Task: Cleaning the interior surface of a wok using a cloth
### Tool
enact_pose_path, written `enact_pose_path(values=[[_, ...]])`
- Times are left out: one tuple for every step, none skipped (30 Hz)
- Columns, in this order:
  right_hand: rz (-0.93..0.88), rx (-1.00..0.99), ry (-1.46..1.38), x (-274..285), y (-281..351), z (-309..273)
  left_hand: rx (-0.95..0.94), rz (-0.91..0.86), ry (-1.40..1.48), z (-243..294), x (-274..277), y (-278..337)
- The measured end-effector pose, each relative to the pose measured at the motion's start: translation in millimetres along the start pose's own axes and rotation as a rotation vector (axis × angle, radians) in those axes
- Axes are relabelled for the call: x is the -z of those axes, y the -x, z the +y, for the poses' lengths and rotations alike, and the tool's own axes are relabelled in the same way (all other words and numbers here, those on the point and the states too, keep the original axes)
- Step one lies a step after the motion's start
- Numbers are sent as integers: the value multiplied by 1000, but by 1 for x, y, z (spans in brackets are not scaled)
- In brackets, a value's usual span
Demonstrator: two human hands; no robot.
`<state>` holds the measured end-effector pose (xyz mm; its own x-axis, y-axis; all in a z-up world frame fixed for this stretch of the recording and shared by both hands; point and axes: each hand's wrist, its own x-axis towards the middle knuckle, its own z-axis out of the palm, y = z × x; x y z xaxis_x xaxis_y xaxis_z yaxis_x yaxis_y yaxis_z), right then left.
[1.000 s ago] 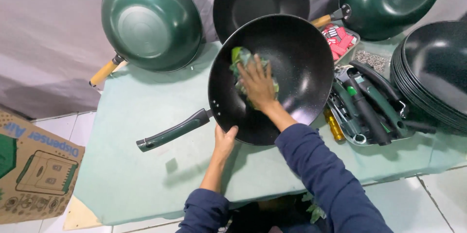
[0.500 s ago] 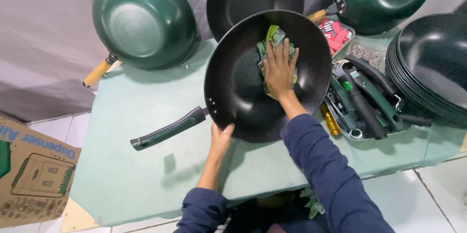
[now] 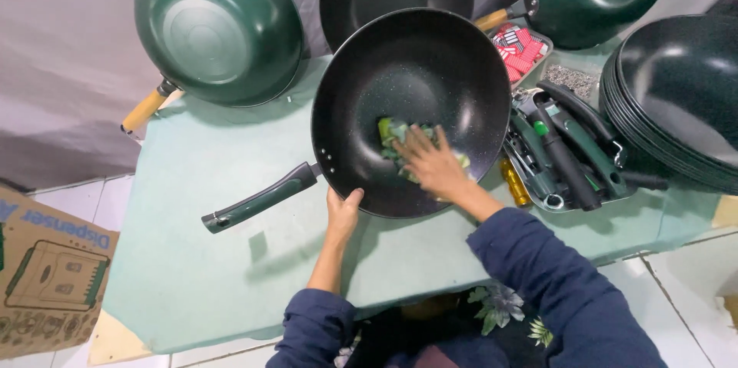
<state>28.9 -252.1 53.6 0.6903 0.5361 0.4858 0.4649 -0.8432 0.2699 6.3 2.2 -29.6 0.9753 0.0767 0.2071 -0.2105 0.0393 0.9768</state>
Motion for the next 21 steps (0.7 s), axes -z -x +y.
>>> enact_pose_path(values=[[-4, -55, 153, -4, 4, 24, 15, 1, 0, 5, -2, 2], [-6, -54, 154, 13, 3, 38, 16, 2, 2, 11, -2, 3], [18, -160, 269, 30, 2, 51, 13, -3, 2, 17, -3, 3], [45, -268, 386, 47, 0, 66, 8, -10, 1, 23, -4, 2], [46, -269, 388, 41, 2, 65, 6, -11, 3, 22, -3, 2], [38, -318, 414, 36, 3, 63, 8, -18, -12, 21, -3, 1], [30, -367, 440, 31, 5, 62, 10, -25, -27, 21, -2, 0], [28, -367, 441, 24, 6, 42, 12, -25, -25, 17, -3, 1], [10, -408, 303, 18, 9, 22, 5, -16, -19, 13, -4, 2], [-8, -447, 165, 11, 9, 3, -3, -7, -13, 9, -4, 1], [-9, -447, 167, 16, 7, -21, -2, -8, -11, 6, -4, 0], [-47, -369, -15, 20, 5, -46, 0, 4, 1, 2, -3, 0], [-86, -290, -197, 24, 3, -71, 3, 16, 12, -1, -2, 0], [-90, -290, -200, 23, 0, -80, 8, 17, 11, -2, -2, 1], [-137, -214, -339, 21, -3, -89, 2, 35, 10, -2, -2, 2], [-177, -136, -477, 19, -8, -96, -9, 52, 7, -2, -1, 0], [-175, -137, -480, 20, -7, -87, -9, 52, 3, 1, -1, 0], [-198, -94, -441, 23, -4, -79, -1, 40, 4, 3, 0, 4], [-221, -51, -402, 24, -2, -72, 7, 27, 5, 5, 1, 7], [-225, -46, -407, 20, 5, -53, 11, 33, 4, 4, 1, 7], [-179, -56, -227, 16, 11, -34, 20, 27, 20, 3, 1, 7]])
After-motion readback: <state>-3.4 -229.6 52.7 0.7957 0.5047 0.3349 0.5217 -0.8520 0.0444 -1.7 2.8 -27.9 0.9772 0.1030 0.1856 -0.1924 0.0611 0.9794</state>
